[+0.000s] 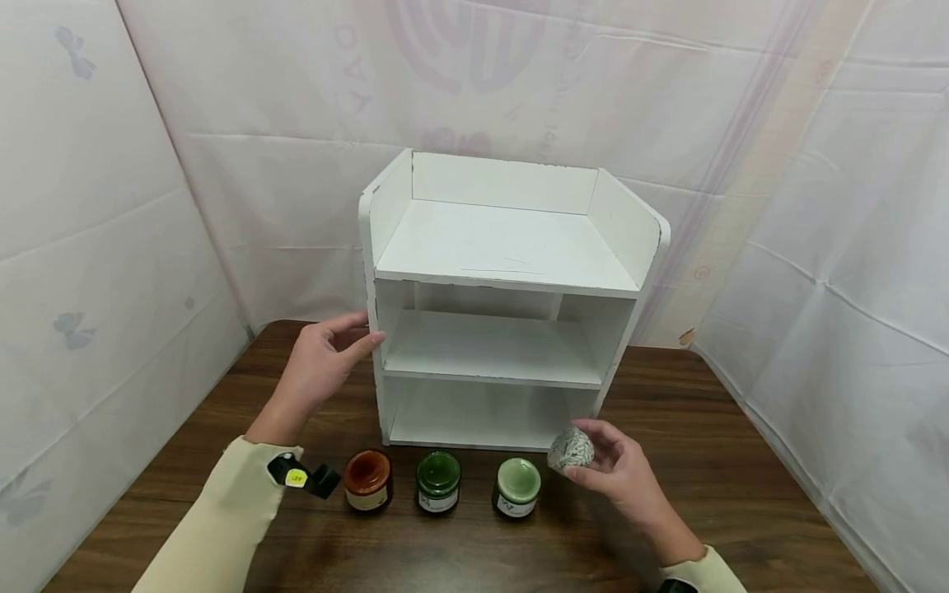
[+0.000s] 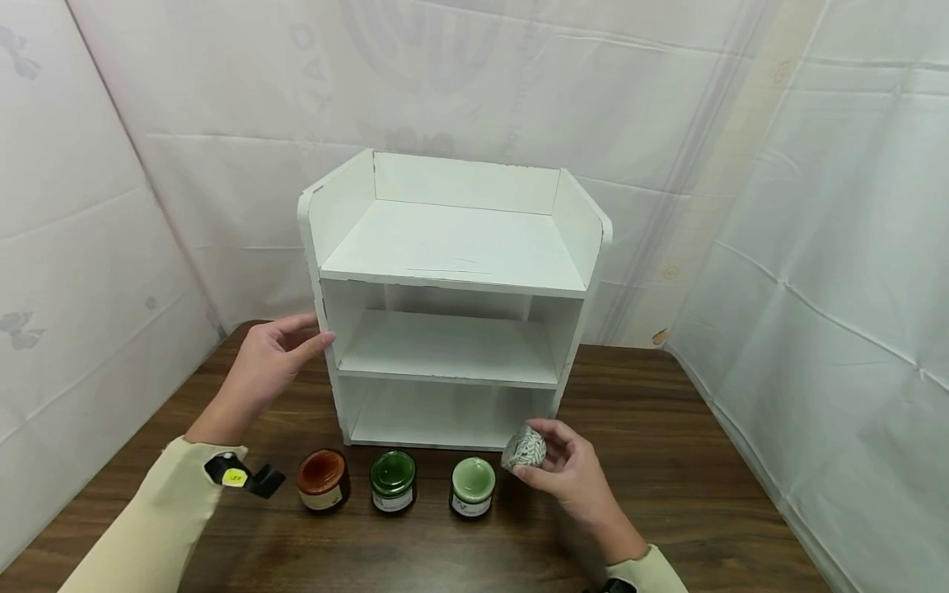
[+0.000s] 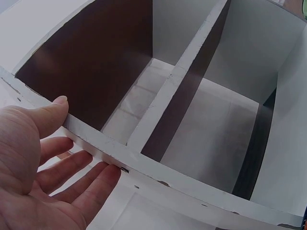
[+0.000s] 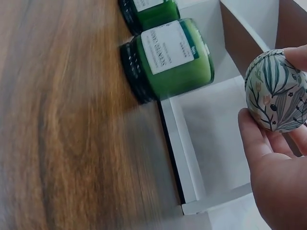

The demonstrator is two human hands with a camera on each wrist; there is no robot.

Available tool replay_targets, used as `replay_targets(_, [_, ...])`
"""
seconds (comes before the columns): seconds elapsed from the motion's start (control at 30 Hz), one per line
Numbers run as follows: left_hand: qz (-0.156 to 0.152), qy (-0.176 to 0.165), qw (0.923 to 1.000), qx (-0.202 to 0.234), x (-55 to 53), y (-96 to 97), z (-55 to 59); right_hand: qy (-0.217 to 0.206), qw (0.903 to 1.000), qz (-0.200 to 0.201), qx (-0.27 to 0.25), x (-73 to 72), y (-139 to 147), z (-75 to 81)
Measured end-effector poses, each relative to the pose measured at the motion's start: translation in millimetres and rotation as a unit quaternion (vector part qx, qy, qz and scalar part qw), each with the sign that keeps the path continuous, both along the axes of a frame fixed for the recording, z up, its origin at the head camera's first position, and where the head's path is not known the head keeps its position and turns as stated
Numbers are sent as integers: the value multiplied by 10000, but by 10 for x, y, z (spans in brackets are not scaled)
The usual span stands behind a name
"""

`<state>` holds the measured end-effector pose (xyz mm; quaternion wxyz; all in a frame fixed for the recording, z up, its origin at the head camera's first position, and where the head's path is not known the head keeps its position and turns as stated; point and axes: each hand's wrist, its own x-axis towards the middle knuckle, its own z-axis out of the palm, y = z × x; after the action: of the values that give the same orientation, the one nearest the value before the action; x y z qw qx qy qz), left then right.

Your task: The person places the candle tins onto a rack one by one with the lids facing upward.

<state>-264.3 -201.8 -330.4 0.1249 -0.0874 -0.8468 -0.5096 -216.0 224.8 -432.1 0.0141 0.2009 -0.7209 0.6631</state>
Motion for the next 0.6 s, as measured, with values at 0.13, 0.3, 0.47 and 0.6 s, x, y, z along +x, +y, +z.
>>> replay_targets(0.13, [11,-16,10000,-22,0,0,5,-127,9991,221,-346,18,-15,9])
replay_targets(0.3, [-18,-16,10000,9,0,-1,9,-175,9951,552,-800,36,-27,-2])
replay_targets(0.47, [-54,1,10000,76,0,-1,3,-127,9921,713,-1020,32,-37,-23])
replay_targets(0.6, [-65,18,9999,104,-1,0,-2,-168,9908,771,-1101,33,-46,-26])
